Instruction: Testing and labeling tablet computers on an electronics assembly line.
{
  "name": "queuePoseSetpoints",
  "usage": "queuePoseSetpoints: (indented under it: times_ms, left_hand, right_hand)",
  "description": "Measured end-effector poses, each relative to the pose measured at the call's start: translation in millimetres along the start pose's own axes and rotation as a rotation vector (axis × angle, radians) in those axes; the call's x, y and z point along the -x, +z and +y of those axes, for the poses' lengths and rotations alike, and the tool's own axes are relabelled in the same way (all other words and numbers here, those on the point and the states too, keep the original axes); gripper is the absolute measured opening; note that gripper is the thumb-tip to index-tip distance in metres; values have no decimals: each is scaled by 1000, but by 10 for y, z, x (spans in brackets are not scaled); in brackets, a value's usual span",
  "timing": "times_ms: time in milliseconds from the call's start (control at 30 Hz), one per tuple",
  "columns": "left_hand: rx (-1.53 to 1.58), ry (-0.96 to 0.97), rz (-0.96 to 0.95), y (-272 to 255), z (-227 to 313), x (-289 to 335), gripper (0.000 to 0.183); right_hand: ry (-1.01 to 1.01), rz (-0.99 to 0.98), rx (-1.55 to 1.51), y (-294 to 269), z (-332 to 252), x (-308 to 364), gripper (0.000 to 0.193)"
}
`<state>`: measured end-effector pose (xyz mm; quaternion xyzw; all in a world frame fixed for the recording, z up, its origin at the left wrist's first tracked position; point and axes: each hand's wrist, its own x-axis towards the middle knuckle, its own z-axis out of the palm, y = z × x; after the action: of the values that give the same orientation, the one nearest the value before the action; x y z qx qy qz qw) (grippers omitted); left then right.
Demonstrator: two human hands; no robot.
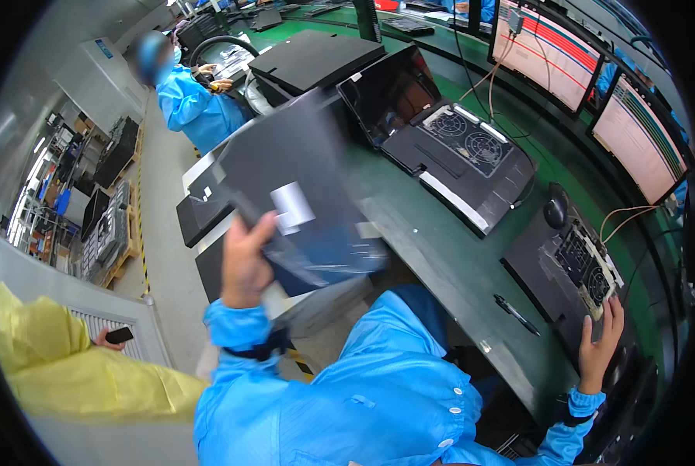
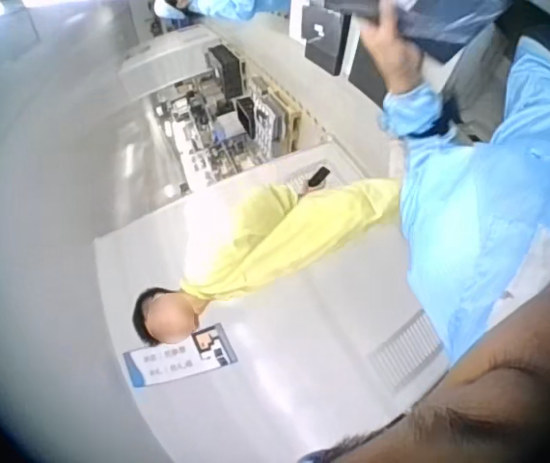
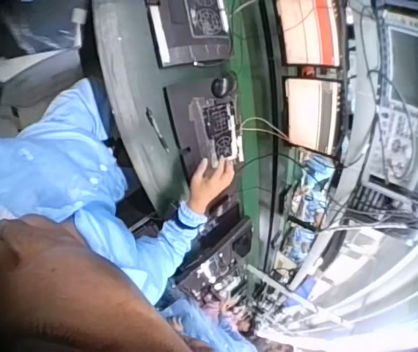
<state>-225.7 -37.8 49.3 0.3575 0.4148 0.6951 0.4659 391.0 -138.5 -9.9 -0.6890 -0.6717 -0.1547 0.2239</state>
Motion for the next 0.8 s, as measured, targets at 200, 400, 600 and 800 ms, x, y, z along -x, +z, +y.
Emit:
queuePoseSetpoints:
  times_ms: [200, 400, 600, 800]
  left_hand:
    - [-241, -462, 450, -3159, -427, -141, 40]
    - [-1295, -659, 436, -3255, -656, -350, 56]
    - [-1919, 8, 86, -1115, -171, -385, 19]
    - [-881, 233, -580, 890, -1570, -356, 24]
  right_hand:
    - [174, 108, -33, 372, 365, 308, 38]
    - [243, 159, 161, -2, 218, 542, 40]
    - [412, 343, 268, -226, 391, 635, 49]
    - [651, 445, 368, -412, 927, 1345, 53]
